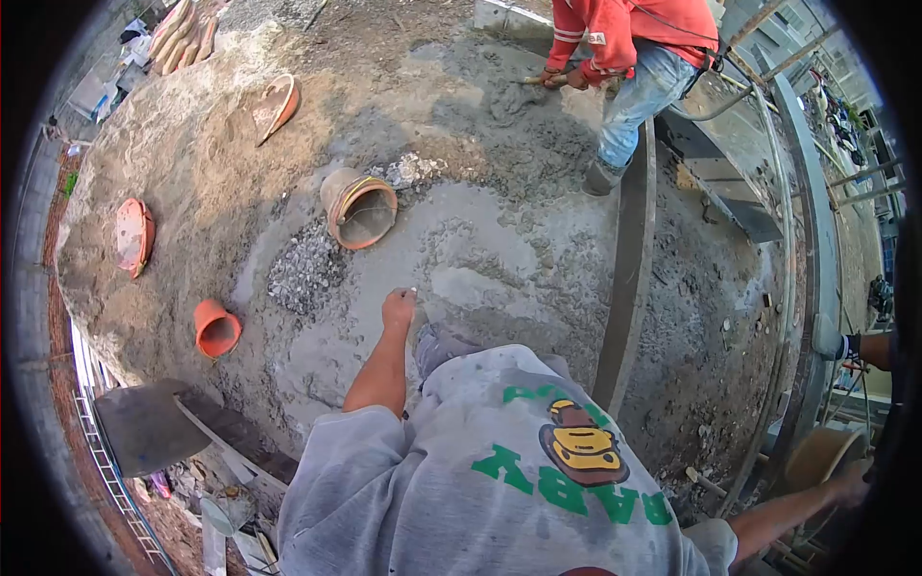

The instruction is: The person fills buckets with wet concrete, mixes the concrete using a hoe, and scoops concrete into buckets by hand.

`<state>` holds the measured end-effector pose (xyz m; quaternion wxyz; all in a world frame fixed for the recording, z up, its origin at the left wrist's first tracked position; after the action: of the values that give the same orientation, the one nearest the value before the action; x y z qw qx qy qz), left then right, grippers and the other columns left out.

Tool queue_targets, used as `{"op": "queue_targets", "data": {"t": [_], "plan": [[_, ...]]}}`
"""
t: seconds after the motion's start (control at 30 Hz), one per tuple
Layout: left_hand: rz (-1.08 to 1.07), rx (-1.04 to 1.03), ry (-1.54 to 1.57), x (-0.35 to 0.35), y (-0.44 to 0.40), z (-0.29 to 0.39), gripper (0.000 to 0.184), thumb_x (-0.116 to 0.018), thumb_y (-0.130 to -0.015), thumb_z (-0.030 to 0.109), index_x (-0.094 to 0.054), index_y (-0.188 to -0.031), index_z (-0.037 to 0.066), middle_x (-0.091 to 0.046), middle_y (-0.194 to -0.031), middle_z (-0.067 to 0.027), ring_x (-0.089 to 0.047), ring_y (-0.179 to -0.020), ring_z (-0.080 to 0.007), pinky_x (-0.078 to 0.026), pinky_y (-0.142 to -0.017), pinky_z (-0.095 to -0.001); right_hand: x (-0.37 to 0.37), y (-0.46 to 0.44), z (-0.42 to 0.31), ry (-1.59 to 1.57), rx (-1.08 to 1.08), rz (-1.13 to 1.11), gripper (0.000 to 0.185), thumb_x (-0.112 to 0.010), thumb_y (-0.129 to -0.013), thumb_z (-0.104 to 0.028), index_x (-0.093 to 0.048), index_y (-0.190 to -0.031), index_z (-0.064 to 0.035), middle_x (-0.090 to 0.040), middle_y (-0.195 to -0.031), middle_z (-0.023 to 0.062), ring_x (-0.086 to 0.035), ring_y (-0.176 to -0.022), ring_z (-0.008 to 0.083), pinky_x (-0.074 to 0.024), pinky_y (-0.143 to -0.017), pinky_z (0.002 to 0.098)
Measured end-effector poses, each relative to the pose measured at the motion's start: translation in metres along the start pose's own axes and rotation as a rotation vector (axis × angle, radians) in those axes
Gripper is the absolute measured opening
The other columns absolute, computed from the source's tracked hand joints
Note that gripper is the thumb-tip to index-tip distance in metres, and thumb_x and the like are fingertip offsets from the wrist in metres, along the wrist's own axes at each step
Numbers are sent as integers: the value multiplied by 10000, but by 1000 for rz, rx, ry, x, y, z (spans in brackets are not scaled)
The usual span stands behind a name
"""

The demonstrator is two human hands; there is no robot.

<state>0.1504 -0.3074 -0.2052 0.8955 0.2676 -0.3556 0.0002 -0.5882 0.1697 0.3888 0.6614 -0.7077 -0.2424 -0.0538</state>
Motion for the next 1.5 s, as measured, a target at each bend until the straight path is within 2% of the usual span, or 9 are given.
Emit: {"op": "queue_targets", "data": {"t": [0.2,0.37,0.47,0.7,0.8,1.17,1.27,1.33,1.5], "plan": [[84,216,9,46,-21,-89,352,-611,-804,359,-665,-1027,92,-664,-976,-178,-630,-940,-320,-472,-828,-400,-148,312,-276,-727,7,-1227,462,-551,-907,-266,-489,-1226,63,-537,-1235,179,-511,-1144,263,-394,-944,347],[48,239,-217,82,-83,-92,466,-637,-797,317,-550,-1211,120,-559,-1193,-154,-553,-1075,-326,-442,-910,-411,43,576,-483,-482,801,-1880,423,-613,-805,-214,-538,-1184,-42,-559,-1065,197,-601,-868,299,-471,-772,400],[0,27,-373,91,-154,-69,588,-675,-762,266,-464,-1286,104,-413,-1355,-157,-392,-1247,-358,-366,-1005,-448,111,653,-510,-458,708,-2269,399,-625,-810,-219,-552,-1163,-48,-588,-992,191,-606,-896,298,-477,-791,393],[73,-533,-742,29,-353,-20,583,-647,-779,244,-451,-1315,122,-432,-1358,-151,-355,-1297,-300,-268,-1070,-470,96,676,-435,-148,448,-2096,339,-628,-791,-216,-593,-1062,-15,-635,-948,204,-628,-897,333,-484,-789,389],[-473,-34,-791,-9,-400,-44,451,-605,-809,314,-582,-1203,95,-577,-1204,-163,-500,-1178,-306,-329,-1043,-413,67,671,-385,9,502,-1931,305,-610,-788,-224,-617,-996,0,-649,-864,202,-644,-835,311,-485,-752,380],[-224,-1003,-431,128,-262,144,259,-646,-738,317,-666,-649,74,-602,-603,-138,-587,-635,-356,-432,-611,-447,113,726,-562,-435,556,-2044,669,-657,-791,-265,-341,-1341,-51,-419,-1273,294,-411,-1193,449,-386,-970,464],[-434,-882,-313,116,-204,192,226,-642,-736,301,-672,-672,86,-601,-606,-142,-581,-592,-352,-448,-600,-429,150,692,-647,-865,616,-1578,820,-681,-782,-229,-202,-1414,-22,-316,-1355,272,-269,-1309,408,-316,-1043,444],[-473,-992,-307,87,-152,198,220,-641,-737,300,-682,-695,88,-603,-599,-138,-585,-592,-341,-456,-593,-426,158,661,-665,-877,788,-1333,729,-706,-756,-213,-333,-1356,-33,-396,-1308,277,-378,-1233,424,-379,-985,450],[-695,-893,-262,4,-66,150,245,-654,-739,269,-697,-935,128,-649,-866,-138,-608,-816,-331,-476,-750,-405,100,658,-585,-670,913,-1972,309,-663,-756,-207,-618,-1026,-64,-624,-962,192,-589,-920,376,-470,-814,452]]}}
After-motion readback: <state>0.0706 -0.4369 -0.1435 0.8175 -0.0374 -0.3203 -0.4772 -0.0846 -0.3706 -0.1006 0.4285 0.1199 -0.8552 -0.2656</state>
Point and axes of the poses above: each hand's wrist, its own y-axis away from the middle knuckle, its own x-axis out of the back of the hand, z = x × y, the point moved 4 cm from there along -y, towards the middle knuckle
